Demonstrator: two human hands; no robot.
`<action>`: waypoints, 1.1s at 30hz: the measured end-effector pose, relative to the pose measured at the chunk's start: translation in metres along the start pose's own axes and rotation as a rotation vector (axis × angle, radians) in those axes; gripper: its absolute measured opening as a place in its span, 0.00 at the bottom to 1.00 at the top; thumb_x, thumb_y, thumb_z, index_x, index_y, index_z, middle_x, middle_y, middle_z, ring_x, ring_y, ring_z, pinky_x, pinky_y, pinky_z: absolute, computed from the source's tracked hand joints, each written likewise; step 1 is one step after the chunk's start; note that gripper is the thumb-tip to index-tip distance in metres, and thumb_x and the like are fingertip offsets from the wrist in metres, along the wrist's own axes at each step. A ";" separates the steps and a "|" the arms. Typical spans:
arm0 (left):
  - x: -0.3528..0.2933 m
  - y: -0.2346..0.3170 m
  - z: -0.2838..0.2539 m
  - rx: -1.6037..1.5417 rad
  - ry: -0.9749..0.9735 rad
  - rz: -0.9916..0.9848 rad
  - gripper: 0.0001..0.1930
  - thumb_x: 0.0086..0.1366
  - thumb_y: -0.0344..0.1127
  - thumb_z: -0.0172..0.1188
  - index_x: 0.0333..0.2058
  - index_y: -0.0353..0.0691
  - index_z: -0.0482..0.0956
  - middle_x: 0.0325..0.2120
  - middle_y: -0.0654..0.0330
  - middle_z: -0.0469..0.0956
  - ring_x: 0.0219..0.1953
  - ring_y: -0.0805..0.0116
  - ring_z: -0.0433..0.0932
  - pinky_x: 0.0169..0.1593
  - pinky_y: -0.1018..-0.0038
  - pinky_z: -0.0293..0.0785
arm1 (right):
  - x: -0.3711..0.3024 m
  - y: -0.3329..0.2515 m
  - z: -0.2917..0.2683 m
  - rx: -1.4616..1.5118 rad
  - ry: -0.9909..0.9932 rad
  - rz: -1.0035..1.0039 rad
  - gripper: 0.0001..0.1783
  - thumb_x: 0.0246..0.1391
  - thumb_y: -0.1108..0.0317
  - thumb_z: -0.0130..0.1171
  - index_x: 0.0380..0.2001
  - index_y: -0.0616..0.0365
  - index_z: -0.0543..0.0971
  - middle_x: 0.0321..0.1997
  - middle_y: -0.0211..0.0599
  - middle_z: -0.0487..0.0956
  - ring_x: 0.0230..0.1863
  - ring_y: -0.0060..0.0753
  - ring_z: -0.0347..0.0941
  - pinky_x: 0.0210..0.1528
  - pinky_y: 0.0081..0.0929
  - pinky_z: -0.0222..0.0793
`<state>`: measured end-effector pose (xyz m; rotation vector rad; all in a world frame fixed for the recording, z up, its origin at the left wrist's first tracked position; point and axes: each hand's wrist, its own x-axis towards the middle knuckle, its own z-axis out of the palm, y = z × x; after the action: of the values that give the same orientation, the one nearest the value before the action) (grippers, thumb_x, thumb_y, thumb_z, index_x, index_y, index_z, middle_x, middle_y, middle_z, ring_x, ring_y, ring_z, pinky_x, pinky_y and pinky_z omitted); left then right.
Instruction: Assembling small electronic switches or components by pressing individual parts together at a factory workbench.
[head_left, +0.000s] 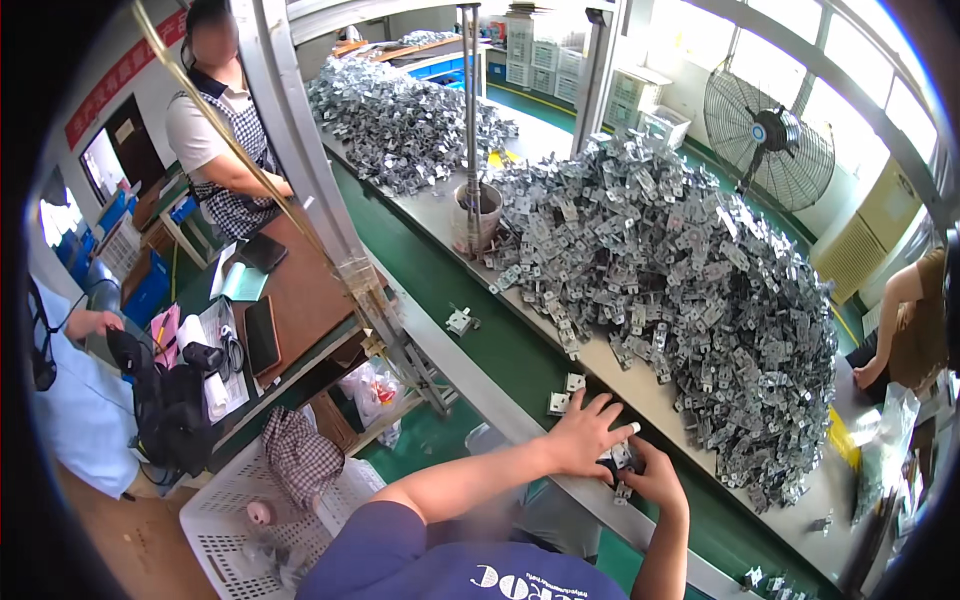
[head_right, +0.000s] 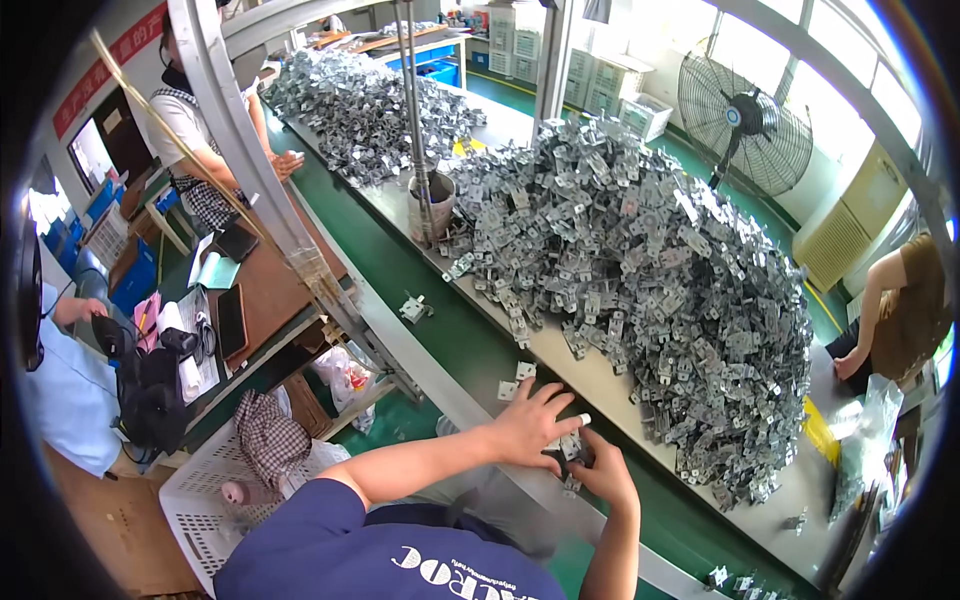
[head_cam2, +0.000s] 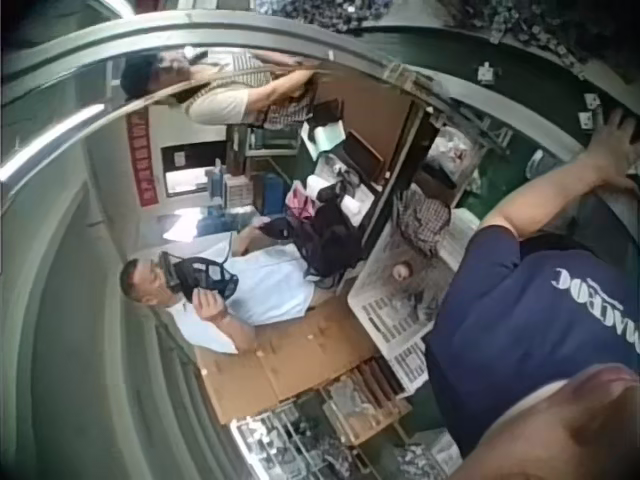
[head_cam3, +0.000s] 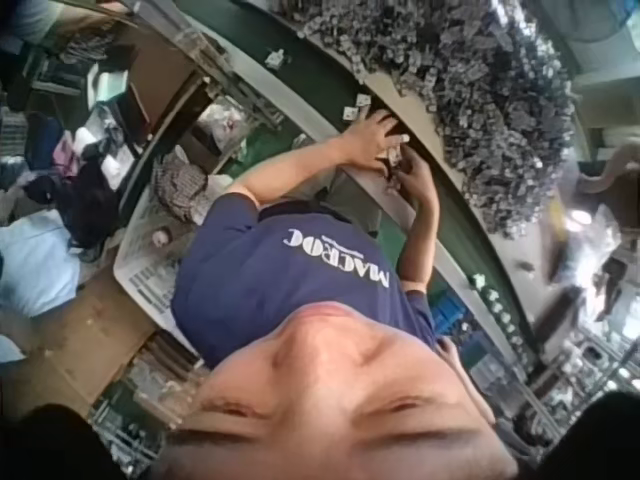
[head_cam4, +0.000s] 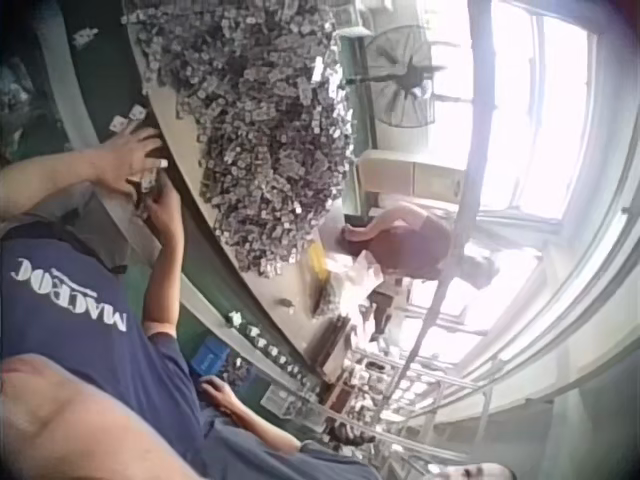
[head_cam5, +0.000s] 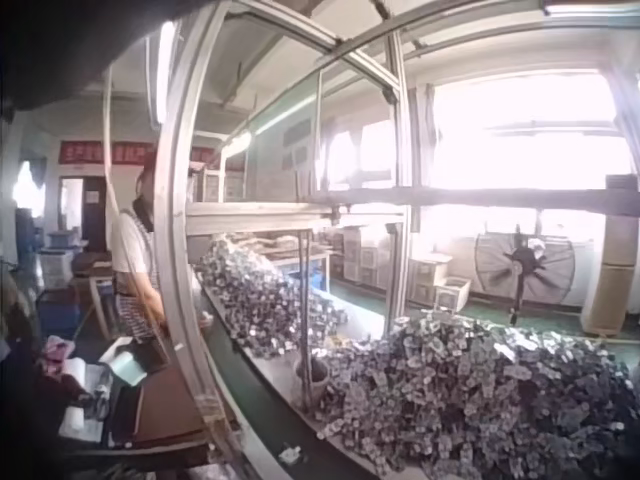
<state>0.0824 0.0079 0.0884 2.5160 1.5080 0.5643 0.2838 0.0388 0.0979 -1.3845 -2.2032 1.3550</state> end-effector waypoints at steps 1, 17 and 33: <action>0.002 0.002 -0.002 0.005 0.009 -0.002 0.45 0.38 0.62 0.65 0.56 0.50 0.64 0.53 0.48 0.62 0.58 0.48 0.58 0.58 0.41 0.47 | -0.003 0.001 0.001 0.017 -0.004 0.015 0.36 0.33 0.74 0.63 0.51 0.67 0.67 0.25 0.36 0.74 0.24 0.20 0.66 0.26 0.22 0.65; -0.015 -0.042 -0.027 0.186 -0.031 -0.319 0.30 0.46 0.59 0.61 0.45 0.50 0.74 0.46 0.51 0.65 0.57 0.40 0.55 0.47 0.35 0.57 | -0.049 0.043 -0.010 0.301 0.326 0.203 0.22 0.33 0.82 0.62 0.39 0.67 0.75 0.22 0.29 0.75 0.24 0.18 0.71 0.26 0.17 0.67; -0.025 -0.085 -0.027 0.041 0.376 -0.230 0.21 0.42 0.50 0.66 0.34 0.45 0.76 0.33 0.57 0.68 0.39 0.56 0.66 0.35 0.68 0.73 | -0.047 0.059 -0.003 0.305 0.423 0.163 0.15 0.37 0.81 0.61 0.33 0.65 0.75 0.18 0.24 0.71 0.18 0.14 0.65 0.19 0.14 0.60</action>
<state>-0.0077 0.0252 0.0799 2.3090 1.9174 1.0188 0.3462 0.0112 0.0661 -1.5807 -1.5751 1.2410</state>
